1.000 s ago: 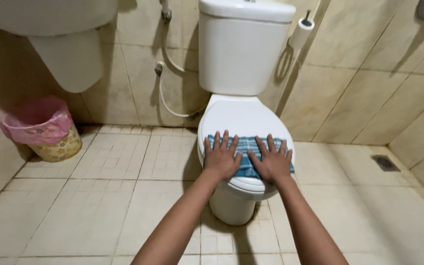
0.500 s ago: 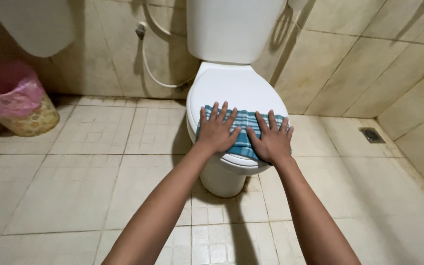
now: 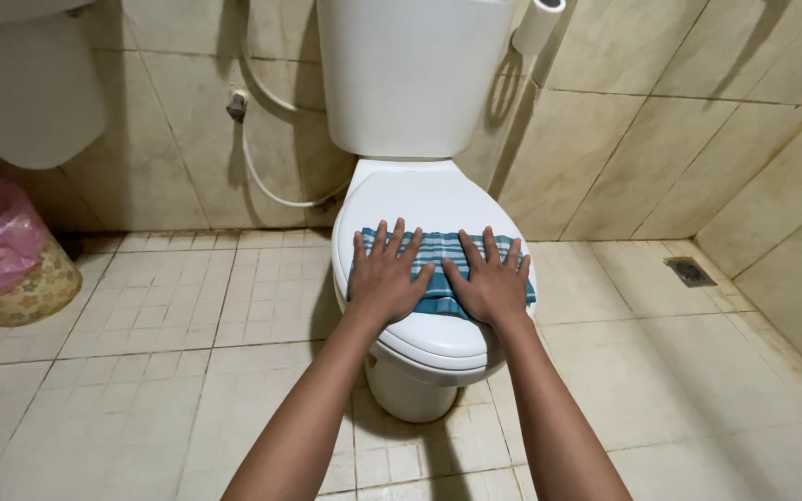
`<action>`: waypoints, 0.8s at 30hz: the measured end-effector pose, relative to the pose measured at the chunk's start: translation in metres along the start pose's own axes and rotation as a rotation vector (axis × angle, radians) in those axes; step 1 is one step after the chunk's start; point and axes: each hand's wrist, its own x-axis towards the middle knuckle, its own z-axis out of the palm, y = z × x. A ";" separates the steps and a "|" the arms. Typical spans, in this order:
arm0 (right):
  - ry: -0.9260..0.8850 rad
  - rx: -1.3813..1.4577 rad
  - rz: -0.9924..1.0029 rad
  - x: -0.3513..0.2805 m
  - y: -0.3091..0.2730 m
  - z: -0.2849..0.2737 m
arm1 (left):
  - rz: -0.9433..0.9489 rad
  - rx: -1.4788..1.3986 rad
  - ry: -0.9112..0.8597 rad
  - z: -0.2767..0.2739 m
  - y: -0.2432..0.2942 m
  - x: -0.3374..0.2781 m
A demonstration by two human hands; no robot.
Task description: The person cleans a bathroom using a blue and white checkered cloth. They wipe the toilet seat, the floor tiles, the wall tiles, and the sink basin and pedestal.
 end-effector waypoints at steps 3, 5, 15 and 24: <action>-0.006 -0.004 0.010 -0.005 -0.001 0.001 | 0.027 0.029 0.053 0.005 -0.002 -0.004; -0.012 -0.012 0.012 -0.013 -0.003 0.000 | 0.034 0.019 0.069 0.007 -0.002 -0.011; -0.060 -0.057 0.035 -0.063 -0.010 -0.008 | 0.106 0.005 0.160 0.038 -0.008 -0.038; -0.017 -0.084 0.064 -0.061 -0.002 0.030 | -0.059 0.079 -0.056 0.079 0.017 -0.034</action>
